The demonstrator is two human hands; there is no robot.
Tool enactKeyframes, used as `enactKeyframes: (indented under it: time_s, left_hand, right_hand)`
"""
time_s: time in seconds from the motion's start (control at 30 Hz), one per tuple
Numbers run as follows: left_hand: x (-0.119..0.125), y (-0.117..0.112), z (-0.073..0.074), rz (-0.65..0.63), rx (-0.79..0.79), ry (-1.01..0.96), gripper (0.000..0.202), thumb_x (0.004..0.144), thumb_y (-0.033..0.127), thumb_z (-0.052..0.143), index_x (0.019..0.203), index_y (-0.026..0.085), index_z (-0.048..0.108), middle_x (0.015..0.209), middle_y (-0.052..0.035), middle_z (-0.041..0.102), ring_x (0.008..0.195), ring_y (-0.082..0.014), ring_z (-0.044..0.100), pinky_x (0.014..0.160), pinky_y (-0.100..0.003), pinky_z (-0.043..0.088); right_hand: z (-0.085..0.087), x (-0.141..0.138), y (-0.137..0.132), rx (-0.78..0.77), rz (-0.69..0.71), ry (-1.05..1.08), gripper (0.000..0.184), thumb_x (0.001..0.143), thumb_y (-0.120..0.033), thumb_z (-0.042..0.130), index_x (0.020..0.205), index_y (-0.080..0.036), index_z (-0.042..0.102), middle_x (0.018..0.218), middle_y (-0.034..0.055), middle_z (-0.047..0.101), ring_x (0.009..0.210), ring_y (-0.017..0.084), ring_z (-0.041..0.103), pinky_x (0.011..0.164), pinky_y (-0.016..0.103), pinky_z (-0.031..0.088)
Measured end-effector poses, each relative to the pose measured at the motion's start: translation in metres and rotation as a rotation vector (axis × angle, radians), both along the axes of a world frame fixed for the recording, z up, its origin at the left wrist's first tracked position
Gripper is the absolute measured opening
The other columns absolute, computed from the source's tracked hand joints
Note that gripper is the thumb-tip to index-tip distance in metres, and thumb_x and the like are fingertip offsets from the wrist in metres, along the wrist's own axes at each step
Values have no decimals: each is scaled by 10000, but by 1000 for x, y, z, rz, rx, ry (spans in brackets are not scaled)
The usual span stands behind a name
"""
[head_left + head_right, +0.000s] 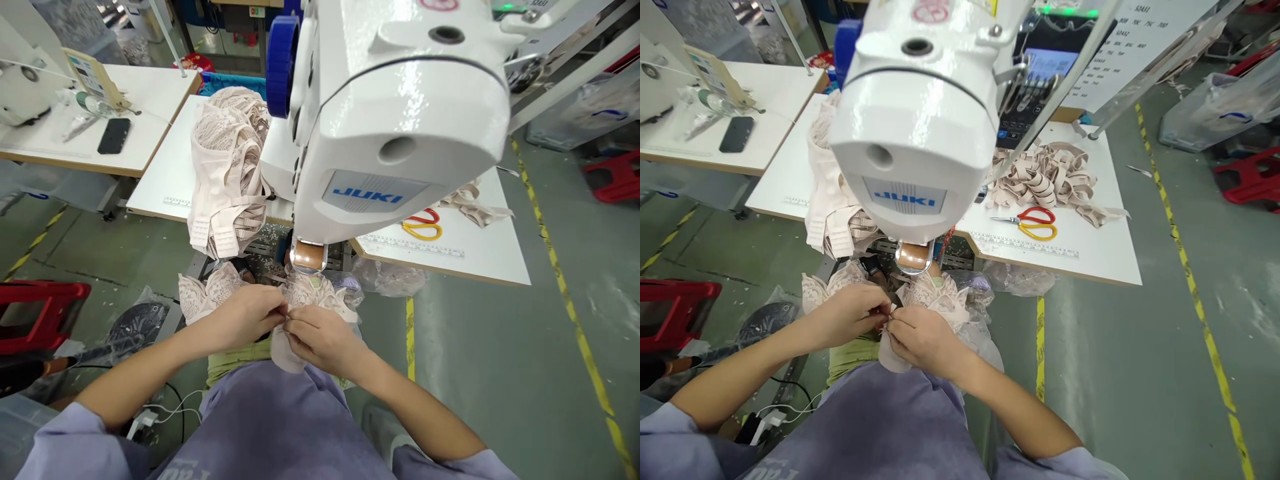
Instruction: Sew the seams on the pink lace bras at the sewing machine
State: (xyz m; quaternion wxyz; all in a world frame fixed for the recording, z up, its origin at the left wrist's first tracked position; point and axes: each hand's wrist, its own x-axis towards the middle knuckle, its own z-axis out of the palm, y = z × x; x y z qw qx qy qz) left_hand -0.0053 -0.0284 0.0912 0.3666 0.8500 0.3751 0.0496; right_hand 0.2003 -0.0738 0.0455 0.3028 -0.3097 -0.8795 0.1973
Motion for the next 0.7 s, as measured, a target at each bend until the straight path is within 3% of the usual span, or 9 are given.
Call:
enactKeyframes:
  time_s: [0.07,0.2,0.3,0.4,0.47,0.57,0.7]
  left_hand:
    - [2,6,0,-47,-62,48,130,913,154,558,791,183,594,765,-12,635,693,-161,580,628,-268,403]
    - [4,12,-4,-8,-201,-7,118,915,202,536,798,193,548,805,-11,601,694,-150,546,601,-250,405]
    - [11,4,-13,208,-277,-233,72,915,235,531,866,190,556,966,-45,614,821,-154,580,678,-249,470]
    - [22,-11,-24,465,-436,-509,105,923,274,546,907,176,581,1004,-68,671,901,-170,638,780,-284,532]
    - [27,-19,-29,554,-463,-607,176,923,324,582,968,163,636,988,-79,714,906,-185,672,804,-304,551]
    - [26,-23,-34,555,-308,-560,201,923,347,614,956,170,704,887,-63,740,811,-175,682,733,-280,543]
    - [20,-20,-38,473,101,-421,215,947,306,588,795,183,675,718,-26,682,673,-138,621,638,-247,482]
  right_hand:
    - [-5,-3,-2,-52,-20,10,238,966,-158,446,795,-198,606,723,45,629,678,168,560,615,293,447]
    - [-15,-7,-5,-365,-168,232,221,940,-191,510,758,-206,634,723,29,654,681,162,605,621,287,474]
    - [-17,-9,-7,-512,-317,462,113,911,-225,601,879,-220,709,909,48,741,846,188,692,771,317,553]
    - [-10,-10,-8,-509,-360,565,117,902,-233,620,920,-238,736,957,46,759,895,198,711,818,335,574]
    - [-4,-9,-10,-484,-367,561,131,909,-230,613,924,-243,743,957,43,761,891,194,713,813,331,579]
    - [3,-6,-11,-462,-364,488,152,929,-243,598,951,-251,748,953,39,759,884,188,711,809,323,580]
    - [5,-5,-11,-458,-368,454,155,933,-235,597,966,-246,748,961,39,761,875,180,712,796,307,581]
